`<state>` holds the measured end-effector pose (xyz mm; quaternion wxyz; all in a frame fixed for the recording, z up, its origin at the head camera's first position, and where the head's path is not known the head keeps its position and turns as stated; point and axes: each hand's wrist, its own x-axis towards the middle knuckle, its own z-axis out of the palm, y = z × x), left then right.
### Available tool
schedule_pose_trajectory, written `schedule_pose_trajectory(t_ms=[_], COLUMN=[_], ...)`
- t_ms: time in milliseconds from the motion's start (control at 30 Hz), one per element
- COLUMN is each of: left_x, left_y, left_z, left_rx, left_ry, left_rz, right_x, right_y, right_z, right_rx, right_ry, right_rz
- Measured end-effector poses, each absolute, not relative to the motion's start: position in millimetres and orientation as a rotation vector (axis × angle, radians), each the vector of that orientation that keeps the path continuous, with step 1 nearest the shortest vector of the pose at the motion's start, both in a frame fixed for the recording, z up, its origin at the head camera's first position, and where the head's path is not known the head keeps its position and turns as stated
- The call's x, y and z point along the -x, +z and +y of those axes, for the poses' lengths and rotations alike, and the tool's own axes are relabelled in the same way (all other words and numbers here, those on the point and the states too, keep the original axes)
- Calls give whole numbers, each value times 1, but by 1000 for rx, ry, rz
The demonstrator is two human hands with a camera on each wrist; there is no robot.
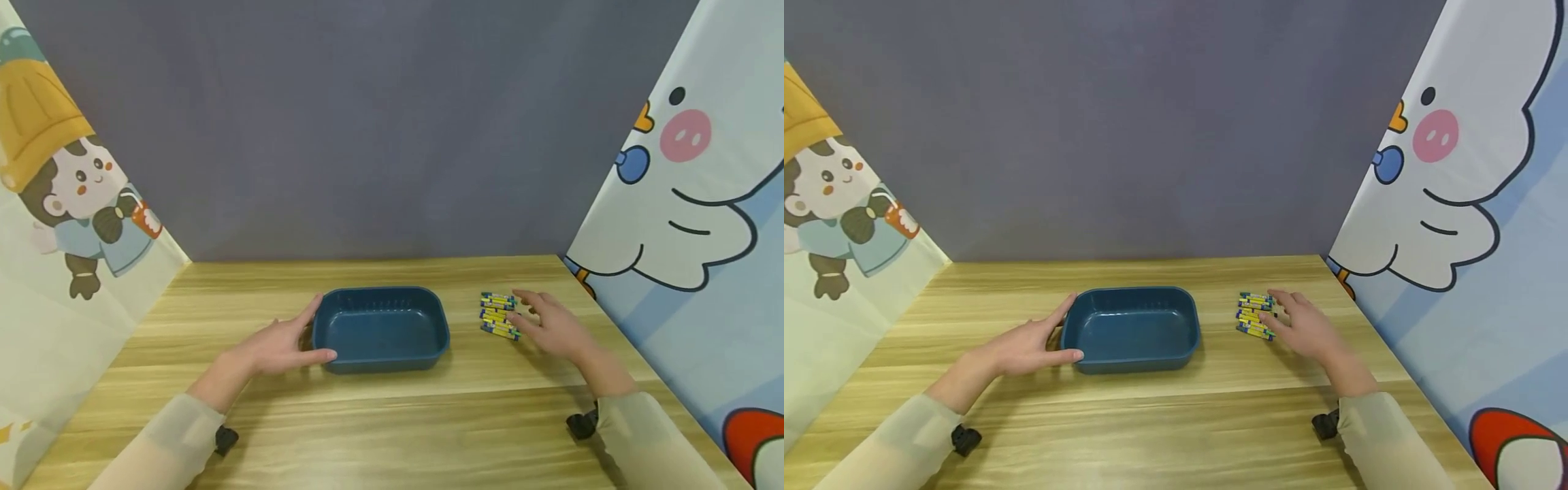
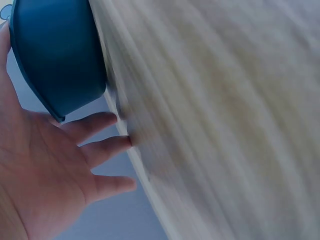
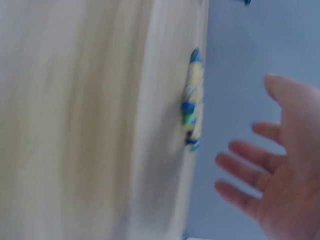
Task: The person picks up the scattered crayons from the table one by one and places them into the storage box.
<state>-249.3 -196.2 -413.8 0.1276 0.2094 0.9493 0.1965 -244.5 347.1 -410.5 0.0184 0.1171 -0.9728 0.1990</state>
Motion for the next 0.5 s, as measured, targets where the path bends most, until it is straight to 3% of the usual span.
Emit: schedule_pose_trajectory(t_ms=[233, 500], left_x=[248, 249], left_y=[-415, -419], left_z=[-196, -194], left_rx=[-621, -630], left_ry=[565, 610], left_rz=[2778, 2775], right_x=[251, 248], right_y=[-428, -428], right_z=[363, 361], right_rx=[-436, -519], right_ry=[896, 915], right_rz=[-3054, -3031])
